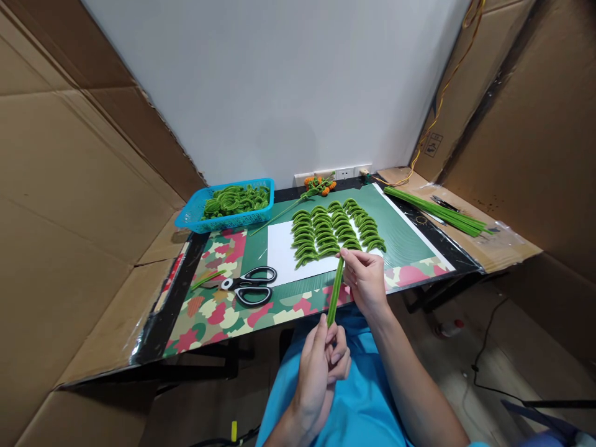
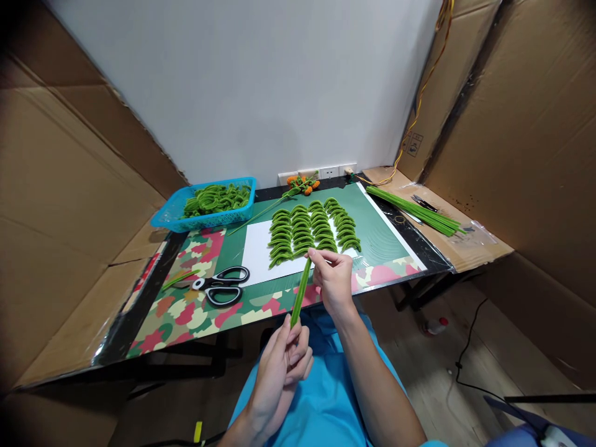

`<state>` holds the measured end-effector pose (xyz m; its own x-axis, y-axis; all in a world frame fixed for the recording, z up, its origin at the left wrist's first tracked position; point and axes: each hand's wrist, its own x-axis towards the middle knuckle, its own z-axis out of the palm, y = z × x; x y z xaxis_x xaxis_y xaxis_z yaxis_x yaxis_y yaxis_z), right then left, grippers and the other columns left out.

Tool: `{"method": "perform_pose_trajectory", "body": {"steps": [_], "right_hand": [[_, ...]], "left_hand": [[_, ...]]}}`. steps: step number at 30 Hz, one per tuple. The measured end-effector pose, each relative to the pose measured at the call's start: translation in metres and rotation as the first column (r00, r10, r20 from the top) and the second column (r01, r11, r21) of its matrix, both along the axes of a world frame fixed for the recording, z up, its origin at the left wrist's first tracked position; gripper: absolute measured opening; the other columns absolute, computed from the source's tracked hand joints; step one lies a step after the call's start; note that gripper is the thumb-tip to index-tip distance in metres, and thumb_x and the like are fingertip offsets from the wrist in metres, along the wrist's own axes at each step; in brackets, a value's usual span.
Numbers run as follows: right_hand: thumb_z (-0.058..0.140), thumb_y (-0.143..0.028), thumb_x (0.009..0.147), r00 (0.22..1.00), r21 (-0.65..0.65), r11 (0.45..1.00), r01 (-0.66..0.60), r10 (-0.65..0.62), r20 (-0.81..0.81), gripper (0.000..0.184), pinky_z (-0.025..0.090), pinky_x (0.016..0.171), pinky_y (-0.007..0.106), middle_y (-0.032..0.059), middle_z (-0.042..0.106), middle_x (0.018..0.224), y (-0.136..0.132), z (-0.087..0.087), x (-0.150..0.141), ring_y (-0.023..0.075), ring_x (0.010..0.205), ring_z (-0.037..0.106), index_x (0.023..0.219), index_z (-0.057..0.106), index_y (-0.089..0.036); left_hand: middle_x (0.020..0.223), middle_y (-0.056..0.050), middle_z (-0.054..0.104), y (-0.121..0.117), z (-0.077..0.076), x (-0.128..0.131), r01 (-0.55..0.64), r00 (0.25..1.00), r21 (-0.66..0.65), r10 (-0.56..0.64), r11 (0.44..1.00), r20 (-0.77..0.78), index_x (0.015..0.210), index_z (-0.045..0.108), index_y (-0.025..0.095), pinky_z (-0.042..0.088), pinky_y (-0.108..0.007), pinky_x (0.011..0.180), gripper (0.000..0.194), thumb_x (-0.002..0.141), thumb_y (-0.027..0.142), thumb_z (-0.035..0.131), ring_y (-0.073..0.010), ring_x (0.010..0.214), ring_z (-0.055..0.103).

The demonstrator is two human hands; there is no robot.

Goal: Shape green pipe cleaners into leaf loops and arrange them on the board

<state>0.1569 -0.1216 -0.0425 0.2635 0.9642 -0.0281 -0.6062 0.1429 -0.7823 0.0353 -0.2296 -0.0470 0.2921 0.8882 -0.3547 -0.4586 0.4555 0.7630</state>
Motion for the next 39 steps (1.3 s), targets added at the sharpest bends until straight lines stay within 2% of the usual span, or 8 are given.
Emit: {"method": "perform_pose_trajectory", "body": {"steps": [9,16,21,26,29,32,35,39], "right_hand": [[0.094,-0.043,0.072,1.000,-0.005,1.000,0.012,-0.012,-0.003,0.034,0.012,0.040,0.025,-0.0118,0.032,0.043,-0.001,0.001,0.000,0.0034,0.040,0.019,0.074,0.077,-0.012],[0.093,-0.042,0.074,0.999,0.006,0.999,0.034,-0.034,-0.009,0.034,0.012,0.040,0.024,-0.0112,0.034,0.043,0.000,-0.002,-0.001,0.0032,0.039,0.020,0.074,0.078,-0.012],[0.093,-0.043,0.073,1.000,0.004,1.000,0.015,-0.015,-0.008,0.035,0.013,0.040,0.024,-0.0113,0.034,0.043,0.000,0.001,-0.001,0.0030,0.039,0.020,0.074,0.078,-0.012],[0.093,-0.045,0.073,1.000,-0.007,1.000,0.010,-0.010,-0.012,0.036,0.012,0.038,0.022,-0.0125,0.032,0.042,0.000,0.001,-0.001,0.0029,0.038,0.020,0.073,0.075,-0.014],[0.092,-0.045,0.074,0.999,-0.001,1.000,0.028,-0.028,-0.015,0.036,0.014,0.036,0.022,-0.0127,0.032,0.043,0.000,-0.001,-0.001,0.0029,0.037,0.021,0.075,0.075,-0.014],[0.093,-0.045,0.074,0.999,0.006,0.999,0.050,-0.050,-0.017,0.036,0.016,0.035,0.021,-0.0122,0.034,0.043,0.000,-0.002,-0.002,0.0033,0.036,0.023,0.075,0.075,-0.014],[0.093,-0.047,0.074,0.999,0.012,0.999,0.051,-0.050,-0.015,0.037,0.017,0.034,0.021,-0.0119,0.035,0.042,0.000,-0.002,-0.002,0.0037,0.035,0.024,0.075,0.074,-0.014],[0.092,-0.047,0.075,0.999,0.018,0.999,0.045,-0.045,0.001,0.037,0.019,0.034,0.022,-0.0116,0.036,0.042,0.000,-0.002,-0.001,0.0041,0.036,0.025,0.074,0.073,-0.015]], "left_hand": [[0.060,0.010,0.033,-0.001,0.002,0.001,-0.032,0.999,0.034,0.032,0.999,0.003,0.075,0.037,0.021,0.015,-0.023,0.045,0.057,0.100,0.067,0.061,-0.0023,0.042,0.019],[0.057,0.011,0.030,0.000,0.002,0.002,-0.030,1.000,0.034,0.030,0.999,0.002,0.073,0.038,0.020,0.013,-0.021,0.043,0.060,0.094,0.068,0.068,-0.0018,0.041,0.016],[0.058,0.010,0.034,-0.001,-0.001,0.000,-0.074,0.997,0.011,0.073,0.997,0.025,0.074,0.040,0.020,0.016,-0.020,0.043,0.057,0.095,0.063,0.071,-0.0012,0.040,0.018],[0.058,0.009,0.045,0.001,-0.004,-0.002,-0.099,0.994,0.007,0.099,0.995,-0.033,0.089,0.055,0.019,0.019,-0.019,0.040,0.052,0.095,0.070,0.065,-0.0014,0.036,0.025],[0.062,0.008,0.052,0.003,-0.005,-0.004,-0.141,0.981,0.061,0.148,0.988,-0.123,0.104,0.061,0.019,0.019,-0.017,0.037,0.051,0.094,0.068,0.068,-0.0017,0.034,0.031],[0.061,0.009,0.052,0.006,-0.005,-0.006,-0.229,0.949,0.107,0.246,0.968,-0.196,0.105,0.063,0.018,0.019,-0.015,0.034,0.048,0.088,0.061,0.079,-0.0010,0.033,0.031],[0.056,0.010,0.050,0.009,-0.003,-0.010,-0.320,0.918,0.124,0.340,0.939,-0.204,0.109,0.066,0.017,0.019,-0.014,0.032,0.048,0.087,0.056,0.081,-0.0010,0.031,0.028],[0.053,0.010,0.051,0.012,0.000,-0.015,-0.382,0.894,0.150,0.406,0.912,-0.192,0.109,0.065,0.018,0.020,-0.014,0.031,0.046,0.086,0.054,0.083,-0.0022,0.030,0.028]]}}
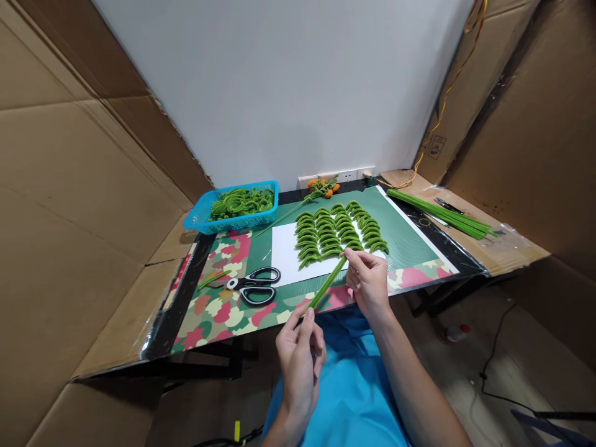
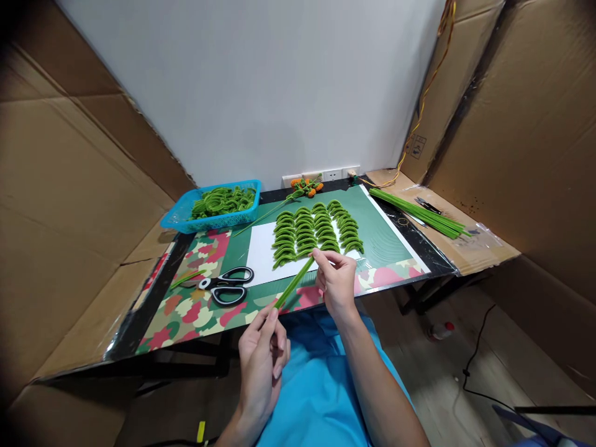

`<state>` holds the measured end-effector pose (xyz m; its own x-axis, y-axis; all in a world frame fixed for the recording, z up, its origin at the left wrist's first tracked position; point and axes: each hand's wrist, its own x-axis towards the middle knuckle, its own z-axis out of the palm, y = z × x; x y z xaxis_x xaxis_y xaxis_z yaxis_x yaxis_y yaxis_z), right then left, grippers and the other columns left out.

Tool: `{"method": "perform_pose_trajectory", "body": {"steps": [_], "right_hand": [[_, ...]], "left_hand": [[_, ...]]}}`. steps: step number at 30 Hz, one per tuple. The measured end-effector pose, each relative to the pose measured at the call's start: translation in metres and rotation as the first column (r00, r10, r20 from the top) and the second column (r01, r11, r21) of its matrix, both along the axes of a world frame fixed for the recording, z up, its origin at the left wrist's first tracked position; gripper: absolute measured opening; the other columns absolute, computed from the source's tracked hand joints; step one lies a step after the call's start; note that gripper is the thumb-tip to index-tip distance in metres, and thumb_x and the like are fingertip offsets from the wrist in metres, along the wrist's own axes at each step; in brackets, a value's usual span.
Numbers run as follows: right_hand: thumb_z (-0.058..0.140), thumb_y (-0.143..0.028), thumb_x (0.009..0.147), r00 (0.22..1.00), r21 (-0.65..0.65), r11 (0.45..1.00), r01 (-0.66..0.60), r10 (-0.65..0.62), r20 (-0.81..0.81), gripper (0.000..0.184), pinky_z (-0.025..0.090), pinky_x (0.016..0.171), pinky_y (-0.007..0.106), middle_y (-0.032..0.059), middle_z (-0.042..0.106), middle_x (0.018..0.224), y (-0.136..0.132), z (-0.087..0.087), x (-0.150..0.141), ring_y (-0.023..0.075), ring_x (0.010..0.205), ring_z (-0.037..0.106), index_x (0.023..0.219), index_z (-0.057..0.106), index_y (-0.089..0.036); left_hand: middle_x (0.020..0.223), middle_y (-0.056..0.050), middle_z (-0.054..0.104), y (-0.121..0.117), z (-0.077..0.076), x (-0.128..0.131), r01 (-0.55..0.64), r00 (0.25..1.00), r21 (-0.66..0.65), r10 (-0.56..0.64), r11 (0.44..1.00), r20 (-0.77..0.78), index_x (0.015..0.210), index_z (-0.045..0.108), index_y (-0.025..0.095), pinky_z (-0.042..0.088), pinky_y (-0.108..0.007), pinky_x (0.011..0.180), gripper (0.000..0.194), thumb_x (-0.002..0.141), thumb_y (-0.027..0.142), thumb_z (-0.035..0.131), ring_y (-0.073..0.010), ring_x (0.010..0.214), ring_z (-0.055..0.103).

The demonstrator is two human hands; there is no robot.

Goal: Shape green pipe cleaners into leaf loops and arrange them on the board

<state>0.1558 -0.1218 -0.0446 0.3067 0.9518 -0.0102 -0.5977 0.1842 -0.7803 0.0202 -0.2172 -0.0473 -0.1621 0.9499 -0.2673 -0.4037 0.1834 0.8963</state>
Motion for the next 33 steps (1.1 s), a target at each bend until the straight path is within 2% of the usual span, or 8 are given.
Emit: {"method": "perform_pose_trajectory", "body": {"steps": [6,11,18,21,24,26,28,33], "right_hand": [[0.091,-0.044,0.077,0.979,0.025,0.981,-0.192,0.190,0.078,0.033,0.027,0.033,0.020,-0.0092,0.048,0.050,-0.008,0.004,0.004,0.0050,0.036,0.035,0.077,0.071,-0.017],[0.085,-0.044,0.085,0.930,0.036,0.961,-0.274,0.255,0.265,0.028,0.042,0.039,0.022,-0.0039,0.064,0.056,-0.019,0.007,0.008,0.0107,0.038,0.055,0.086,0.075,-0.018],[0.082,-0.040,0.089,0.682,-0.038,0.843,-0.537,0.460,0.568,0.023,0.049,0.052,0.024,0.0034,0.075,0.074,-0.030,0.012,-0.002,0.0144,0.058,0.065,0.085,0.080,-0.017],[0.072,-0.035,0.097,0.607,0.035,0.823,-0.567,0.388,0.693,0.018,0.052,0.066,0.026,0.0061,0.079,0.092,-0.029,0.020,-0.011,0.0185,0.080,0.071,0.096,0.084,-0.021],[0.056,-0.026,0.105,0.674,0.173,0.862,-0.477,0.232,0.701,0.027,0.053,0.079,0.028,0.0064,0.077,0.103,-0.020,0.026,-0.023,0.0196,0.094,0.071,0.110,0.083,-0.024],[0.051,-0.021,0.105,0.700,0.212,0.872,-0.442,0.188,0.689,0.032,0.051,0.075,0.027,0.0053,0.076,0.097,-0.011,0.028,-0.032,0.0179,0.088,0.069,0.111,0.082,-0.023],[0.051,-0.017,0.102,0.683,0.208,0.865,-0.456,0.191,0.705,0.032,0.048,0.068,0.025,0.0032,0.074,0.087,-0.003,0.029,-0.042,0.0159,0.077,0.066,0.107,0.083,-0.021],[0.062,-0.015,0.098,0.513,0.126,0.852,-0.508,0.182,0.839,0.024,0.041,0.061,0.025,-0.0012,0.070,0.065,0.011,0.032,-0.074,0.0139,0.057,0.060,0.082,0.079,-0.020]], "left_hand": [[0.054,0.011,0.046,0.010,0.010,-0.008,-0.045,0.999,0.017,0.045,0.999,0.026,0.089,0.061,0.018,0.021,-0.013,0.032,0.041,0.086,0.052,0.084,0.0001,0.031,0.026],[0.074,0.007,0.060,0.015,0.019,-0.022,-0.125,0.992,0.041,0.124,0.991,0.010,0.086,0.058,0.018,0.027,-0.013,0.032,0.046,0.079,0.049,0.091,0.0005,0.035,0.041],[0.075,0.005,0.061,0.021,0.027,-0.049,-0.254,0.967,0.124,0.255,0.959,0.014,0.088,0.061,0.018,0.030,-0.012,0.034,0.048,0.074,0.048,0.096,-0.0023,0.046,0.045],[0.070,0.005,0.058,0.029,0.033,-0.068,-0.317,0.945,0.182,0.326,0.931,-0.020,0.091,0.064,0.018,0.036,-0.012,0.039,0.048,0.075,0.053,0.094,-0.0051,0.052,0.049],[0.085,0.002,0.065,0.036,0.040,-0.092,-0.407,0.903,0.268,0.429,0.873,-0.025,0.090,0.064,0.018,0.048,-0.015,0.050,0.052,0.074,0.059,0.092,-0.0079,0.065,0.060],[0.089,0.001,0.067,0.038,0.045,-0.108,-0.418,0.894,0.322,0.447,0.849,-0.018,0.089,0.060,0.019,0.053,-0.018,0.056,0.052,0.078,0.062,0.088,-0.0106,0.070,0.065],[0.072,0.005,0.060,0.038,0.049,-0.122,-0.403,0.898,0.341,0.438,0.849,-0.030,0.090,0.056,0.022,0.052,-0.020,0.052,0.048,0.085,0.062,0.082,-0.0116,0.059,0.060],[0.055,0.012,0.037,0.037,0.048,-0.144,-0.355,0.915,0.358,0.399,0.864,-0.055,0.094,0.057,0.021,0.035,-0.016,0.039,0.032,0.099,0.049,0.071,-0.0048,0.037,0.031]]}}
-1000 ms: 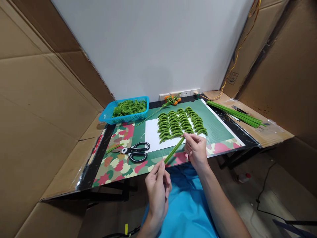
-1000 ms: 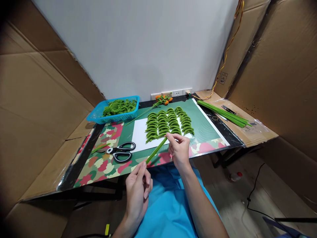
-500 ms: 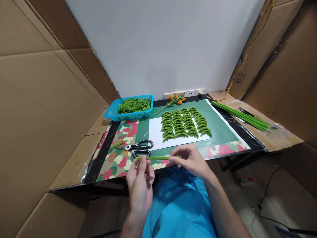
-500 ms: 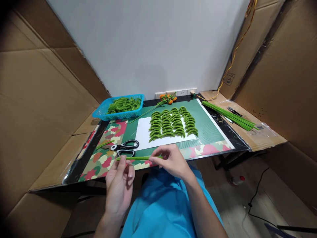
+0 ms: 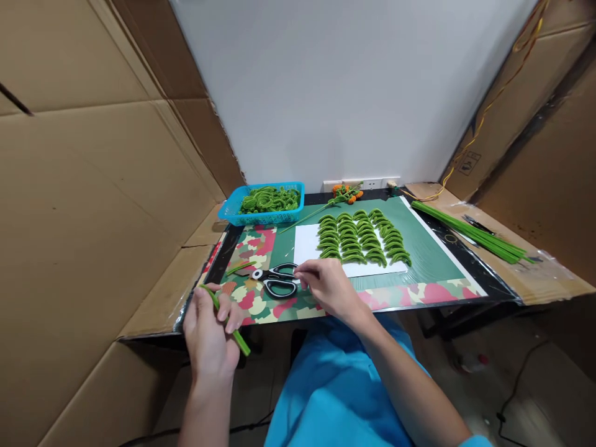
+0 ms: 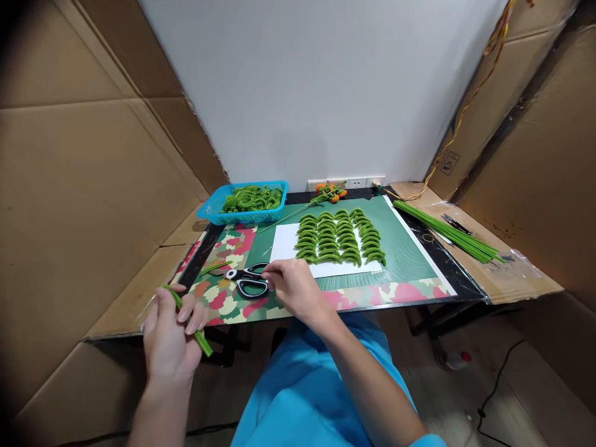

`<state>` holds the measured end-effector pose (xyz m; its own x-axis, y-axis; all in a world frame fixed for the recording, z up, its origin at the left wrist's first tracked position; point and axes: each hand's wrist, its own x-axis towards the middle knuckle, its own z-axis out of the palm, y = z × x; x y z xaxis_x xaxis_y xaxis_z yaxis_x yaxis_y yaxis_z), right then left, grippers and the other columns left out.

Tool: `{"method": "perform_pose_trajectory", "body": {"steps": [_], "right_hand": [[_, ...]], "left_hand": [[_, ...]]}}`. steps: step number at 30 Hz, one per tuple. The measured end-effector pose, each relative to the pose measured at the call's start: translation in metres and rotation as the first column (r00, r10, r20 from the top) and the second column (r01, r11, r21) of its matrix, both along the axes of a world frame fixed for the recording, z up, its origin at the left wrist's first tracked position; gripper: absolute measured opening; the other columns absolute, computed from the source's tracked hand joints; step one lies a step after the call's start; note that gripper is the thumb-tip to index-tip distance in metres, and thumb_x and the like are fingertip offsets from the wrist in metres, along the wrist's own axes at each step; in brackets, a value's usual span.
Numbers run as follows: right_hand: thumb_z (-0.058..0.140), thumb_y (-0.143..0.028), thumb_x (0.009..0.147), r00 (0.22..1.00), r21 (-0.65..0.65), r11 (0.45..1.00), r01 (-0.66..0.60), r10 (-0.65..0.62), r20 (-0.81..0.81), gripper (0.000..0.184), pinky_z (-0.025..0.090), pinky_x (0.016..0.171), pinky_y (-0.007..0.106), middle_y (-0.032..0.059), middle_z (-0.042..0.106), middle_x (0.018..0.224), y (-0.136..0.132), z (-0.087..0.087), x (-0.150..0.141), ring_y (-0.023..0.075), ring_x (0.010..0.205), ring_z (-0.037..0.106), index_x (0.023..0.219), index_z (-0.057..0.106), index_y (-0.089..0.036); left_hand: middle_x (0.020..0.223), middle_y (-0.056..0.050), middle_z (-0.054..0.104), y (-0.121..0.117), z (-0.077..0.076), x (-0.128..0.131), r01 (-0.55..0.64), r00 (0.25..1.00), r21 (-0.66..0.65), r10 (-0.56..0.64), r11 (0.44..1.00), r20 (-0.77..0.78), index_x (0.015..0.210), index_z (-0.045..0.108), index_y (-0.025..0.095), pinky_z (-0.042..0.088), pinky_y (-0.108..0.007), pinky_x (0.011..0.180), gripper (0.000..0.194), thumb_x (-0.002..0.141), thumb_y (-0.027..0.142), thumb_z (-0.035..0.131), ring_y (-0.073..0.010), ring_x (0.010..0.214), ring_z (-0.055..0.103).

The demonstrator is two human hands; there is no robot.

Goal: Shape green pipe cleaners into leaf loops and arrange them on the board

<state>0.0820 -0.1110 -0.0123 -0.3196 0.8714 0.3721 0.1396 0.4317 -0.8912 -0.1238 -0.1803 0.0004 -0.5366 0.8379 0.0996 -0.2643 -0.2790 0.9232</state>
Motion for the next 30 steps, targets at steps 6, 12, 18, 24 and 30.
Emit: {"method": "perform_pose_trajectory", "body": {"steps": [6,12,18,24,30], "right_hand": [[0.074,-0.030,0.101,0.899,0.188,0.980,0.067,-0.141,0.414,0.021,0.037,0.063,0.029,0.0045,0.073,0.074,0.011,-0.001,-0.028,0.0190,0.067,0.064,0.082,0.074,-0.019],[0.069,-0.027,0.104,0.829,0.351,0.931,-0.102,-0.115,0.548,0.016,0.047,0.083,0.033,0.0082,0.072,0.108,0.010,-0.005,-0.033,0.0247,0.103,0.063,0.117,0.073,-0.020],[0.070,-0.028,0.103,0.822,0.344,0.935,-0.082,-0.132,0.555,0.020,0.047,0.089,0.037,0.0095,0.071,0.112,0.009,-0.022,-0.033,0.0260,0.104,0.061,0.121,0.071,-0.019],[0.062,-0.028,0.108,0.828,0.388,0.920,-0.064,-0.168,0.535,0.016,0.047,0.089,0.036,0.0092,0.070,0.110,0.009,-0.030,-0.034,0.0248,0.103,0.060,0.118,0.071,-0.019],[0.061,-0.029,0.108,0.838,0.407,0.912,-0.050,-0.183,0.514,0.015,0.048,0.089,0.036,0.0090,0.069,0.109,0.008,-0.026,-0.032,0.0249,0.102,0.060,0.114,0.071,-0.019]], "left_hand": [[0.061,0.011,0.037,0.008,-0.001,-0.012,0.017,0.996,-0.075,-0.024,0.997,-0.088,0.097,0.063,0.018,0.029,-0.015,0.034,0.028,0.096,0.044,0.073,-0.0029,0.035,0.031],[0.066,0.009,0.037,0.038,0.005,-0.043,-0.051,0.910,-0.181,-0.029,0.982,-0.414,0.103,0.064,0.022,0.019,-0.019,0.036,0.027,0.093,0.046,0.066,-0.0064,0.039,0.026],[0.090,-0.006,0.062,0.076,0.004,-0.084,-0.243,0.304,-0.252,-0.173,0.937,-0.937,0.087,0.077,0.022,0.049,-0.032,0.073,0.018,0.085,0.038,0.072,-0.0244,0.080,0.062],[0.105,-0.012,0.066,0.089,-0.011,-0.093,-0.237,0.104,-0.328,-0.312,0.914,-0.944,0.091,0.074,0.021,0.051,-0.041,0.097,0.023,0.093,0.040,0.059,-0.0335,0.106,0.065],[0.101,-0.013,0.066,0.094,-0.008,-0.094,-0.253,0.104,-0.263,-0.244,0.931,-0.964,0.091,0.067,0.021,0.052,-0.040,0.086,0.022,0.094,0.040,0.056,-0.0344,0.100,0.065]]}}
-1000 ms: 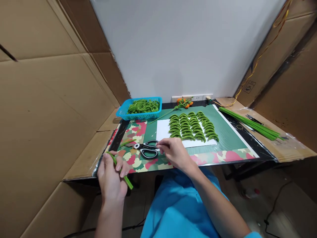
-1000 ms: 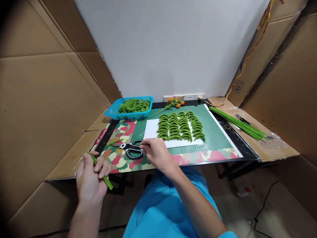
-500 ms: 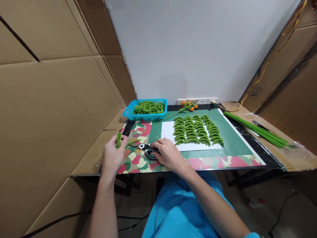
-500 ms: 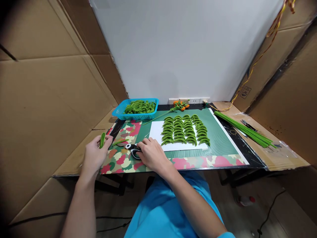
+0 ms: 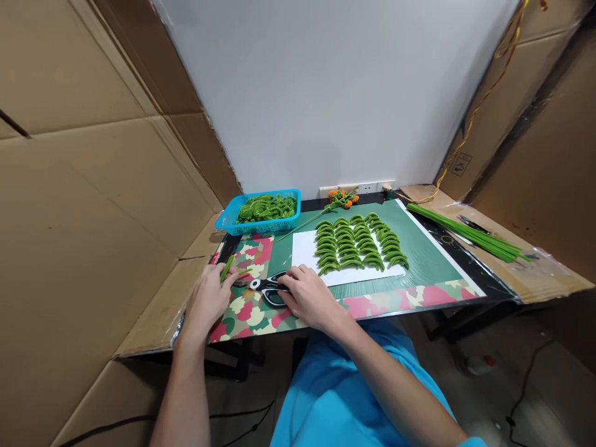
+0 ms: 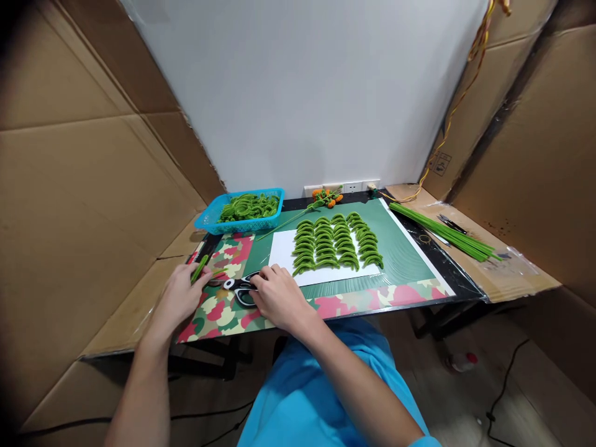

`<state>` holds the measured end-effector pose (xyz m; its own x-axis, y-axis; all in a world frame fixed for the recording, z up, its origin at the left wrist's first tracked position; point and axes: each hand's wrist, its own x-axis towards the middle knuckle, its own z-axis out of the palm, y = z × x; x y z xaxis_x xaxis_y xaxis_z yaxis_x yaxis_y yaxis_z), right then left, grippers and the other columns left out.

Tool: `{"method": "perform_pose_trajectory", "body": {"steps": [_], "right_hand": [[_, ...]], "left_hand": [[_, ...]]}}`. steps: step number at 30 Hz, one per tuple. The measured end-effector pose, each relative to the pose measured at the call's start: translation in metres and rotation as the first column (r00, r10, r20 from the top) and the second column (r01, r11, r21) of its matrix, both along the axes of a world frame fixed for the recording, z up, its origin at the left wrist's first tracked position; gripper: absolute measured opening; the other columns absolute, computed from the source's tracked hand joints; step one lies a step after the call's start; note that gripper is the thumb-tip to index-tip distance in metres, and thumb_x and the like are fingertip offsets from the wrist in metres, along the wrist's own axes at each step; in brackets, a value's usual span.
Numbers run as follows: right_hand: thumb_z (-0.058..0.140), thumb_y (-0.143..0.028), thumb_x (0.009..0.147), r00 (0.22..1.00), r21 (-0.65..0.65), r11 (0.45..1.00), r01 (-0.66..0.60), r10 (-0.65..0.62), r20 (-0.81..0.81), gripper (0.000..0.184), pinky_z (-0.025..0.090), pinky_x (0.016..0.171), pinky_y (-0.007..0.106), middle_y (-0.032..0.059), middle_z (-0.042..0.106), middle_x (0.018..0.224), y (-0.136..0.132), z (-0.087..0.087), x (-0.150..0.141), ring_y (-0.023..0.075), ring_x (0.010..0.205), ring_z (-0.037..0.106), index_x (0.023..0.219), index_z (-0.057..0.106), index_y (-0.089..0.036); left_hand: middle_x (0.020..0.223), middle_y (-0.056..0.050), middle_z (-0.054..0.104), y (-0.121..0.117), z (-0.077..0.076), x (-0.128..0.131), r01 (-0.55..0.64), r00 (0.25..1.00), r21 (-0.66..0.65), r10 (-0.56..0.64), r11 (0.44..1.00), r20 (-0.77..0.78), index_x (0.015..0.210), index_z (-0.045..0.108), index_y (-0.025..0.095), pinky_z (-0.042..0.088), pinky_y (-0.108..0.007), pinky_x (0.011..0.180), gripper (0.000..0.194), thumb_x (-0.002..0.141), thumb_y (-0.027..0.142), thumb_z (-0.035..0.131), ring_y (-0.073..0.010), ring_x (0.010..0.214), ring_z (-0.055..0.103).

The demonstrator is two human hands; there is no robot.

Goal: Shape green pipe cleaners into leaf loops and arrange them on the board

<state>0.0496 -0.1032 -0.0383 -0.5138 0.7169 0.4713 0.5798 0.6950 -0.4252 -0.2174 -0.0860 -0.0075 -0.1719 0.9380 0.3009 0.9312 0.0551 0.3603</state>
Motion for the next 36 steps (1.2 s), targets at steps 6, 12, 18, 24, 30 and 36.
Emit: {"method": "perform_pose_trajectory", "body": {"steps": [6,12,18,24,30,36], "right_hand": [[0.057,-0.023,0.108,0.988,0.011,0.999,0.037,-0.035,-0.151,0.043,0.052,0.092,0.036,0.0101,0.072,0.113,0.001,0.005,0.001,0.0256,0.103,0.063,0.151,0.053,-0.017],[0.052,-0.019,0.110,0.961,-0.010,0.991,0.133,-0.131,-0.244,0.030,0.053,0.088,0.033,0.0089,0.077,0.106,-0.002,0.005,0.006,0.0237,0.099,0.069,0.134,0.069,-0.022],[0.065,-0.018,0.103,0.841,-0.094,0.985,0.147,-0.174,-0.513,0.026,0.057,0.083,0.032,0.0089,0.081,0.107,-0.005,-0.001,0.035,0.0225,0.093,0.073,0.126,0.076,-0.022],[0.073,-0.010,0.093,0.680,-0.143,0.990,0.016,-0.115,-0.724,0.027,0.058,0.073,0.029,0.0059,0.083,0.104,-0.002,0.004,0.075,0.0197,0.083,0.076,0.115,0.082,-0.024],[0.071,-0.014,0.098,0.755,-0.055,0.990,0.127,-0.133,-0.643,0.028,0.056,0.081,0.035,0.0063,0.082,0.109,-0.014,0.017,0.098,0.0225,0.095,0.073,0.122,0.080,-0.025],[0.075,-0.024,0.098,0.825,-0.066,0.968,0.241,-0.240,-0.512,0.015,0.049,0.078,0.036,0.0052,0.071,0.095,-0.028,0.029,0.105,0.0240,0.093,0.060,0.107,0.086,-0.029]], "left_hand": [[0.085,-0.003,0.067,-0.009,0.020,0.047,0.245,0.894,0.141,-0.279,0.959,0.351,0.089,0.064,0.022,0.048,-0.028,0.069,0.022,0.095,0.043,0.063,-0.0205,0.073,0.061],[0.083,-0.004,0.068,-0.027,0.032,0.115,0.307,0.661,0.195,-0.356,0.932,0.661,0.088,0.075,0.019,0.048,-0.025,0.063,0.032,0.078,0.048,0.085,-0.0169,0.069,0.056],[0.081,-0.004,0.071,-0.037,0.019,0.138,0.377,0.582,0.093,-0.314,0.922,0.750,0.098,0.074,0.018,0.052,-0.026,0.067,0.036,0.084,0.051,0.082,-0.0193,0.075,0.066],[0.070,-0.001,0.064,-0.046,0.012,0.166,0.432,0.575,-0.007,-0.269,0.902,0.773,0.082,0.067,0.017,0.029,-0.020,0.046,0.041,0.094,0.056,0.072,-0.0092,0.052,0.043],[0.070,0.002,0.060,-0.058,0.017,0.188,0.455,0.333,-0.043,-0.125,0.889,0.935,0.093,0.066,0.017,0.022,-0.016,0.044,0.045,0.087,0.060,0.078,-0.0050,0.049,0.031],[0.070,0.006,0.048,-0.066,0.016,0.196,0.402,0.130,-0.010,-0.046,0.915,0.990,0.095,0.065,0.017,0.023,-0.012,0.045,0.046,0.078,0.053,0.090,-0.0024,0.052,0.029]]}}
